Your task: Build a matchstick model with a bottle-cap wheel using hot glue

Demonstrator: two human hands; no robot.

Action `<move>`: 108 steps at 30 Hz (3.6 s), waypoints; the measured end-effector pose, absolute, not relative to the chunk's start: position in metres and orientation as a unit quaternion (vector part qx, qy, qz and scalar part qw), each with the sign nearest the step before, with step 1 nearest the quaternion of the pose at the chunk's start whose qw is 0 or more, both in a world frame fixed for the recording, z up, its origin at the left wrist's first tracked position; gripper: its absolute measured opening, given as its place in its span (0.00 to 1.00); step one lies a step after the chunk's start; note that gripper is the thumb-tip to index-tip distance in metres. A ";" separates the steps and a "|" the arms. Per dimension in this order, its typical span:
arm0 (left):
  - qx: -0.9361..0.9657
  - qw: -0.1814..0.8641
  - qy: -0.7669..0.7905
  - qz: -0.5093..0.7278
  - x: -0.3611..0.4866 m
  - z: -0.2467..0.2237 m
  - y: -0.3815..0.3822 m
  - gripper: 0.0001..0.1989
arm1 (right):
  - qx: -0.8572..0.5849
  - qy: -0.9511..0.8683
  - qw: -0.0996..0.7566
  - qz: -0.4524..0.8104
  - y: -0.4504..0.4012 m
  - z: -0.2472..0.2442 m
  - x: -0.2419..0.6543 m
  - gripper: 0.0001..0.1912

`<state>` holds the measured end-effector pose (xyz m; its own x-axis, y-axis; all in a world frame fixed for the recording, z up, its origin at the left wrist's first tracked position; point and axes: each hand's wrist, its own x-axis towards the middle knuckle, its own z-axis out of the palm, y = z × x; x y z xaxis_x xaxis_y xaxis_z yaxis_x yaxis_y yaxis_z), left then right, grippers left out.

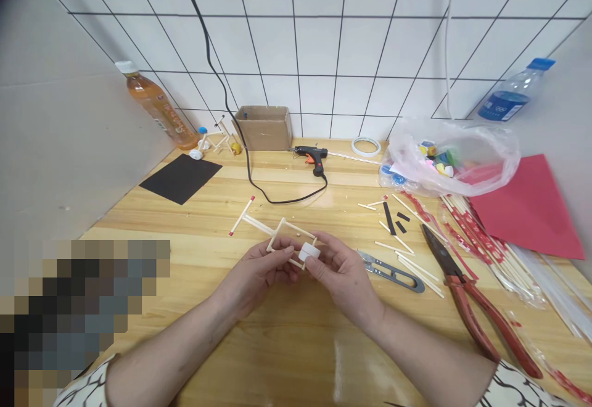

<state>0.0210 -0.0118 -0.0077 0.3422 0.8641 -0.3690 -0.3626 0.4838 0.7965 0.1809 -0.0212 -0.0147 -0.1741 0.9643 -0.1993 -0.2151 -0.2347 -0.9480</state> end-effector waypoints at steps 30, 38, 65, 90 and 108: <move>0.289 0.755 0.453 0.376 0.022 -0.005 -0.012 0.12 | -0.479 -0.437 0.444 0.619 -0.021 -0.016 0.179 0.24; 0.287 0.758 0.451 0.374 0.022 -0.006 -0.013 0.10 | -0.450 -0.462 0.441 0.624 -0.023 -0.017 0.179 0.21; 0.274 0.754 0.467 0.372 0.023 -0.008 -0.014 0.14 | -0.456 -0.510 0.433 0.588 -0.024 -0.023 0.179 0.21; 0.256 0.774 0.442 0.374 0.025 -0.007 -0.015 0.16 | -0.516 -0.635 0.371 0.439 -0.029 -0.021 0.182 0.22; 0.239 0.795 0.403 0.386 0.025 -0.007 -0.016 0.08 | -0.503 -0.739 0.325 0.309 -0.036 -0.005 0.182 0.22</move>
<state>0.0254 -0.0165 -0.0066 0.3771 0.8059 -0.4564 -0.4212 0.5881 0.6905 0.1824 -0.0355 -0.0047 -0.2824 0.9442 0.1697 0.5417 0.3030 -0.7841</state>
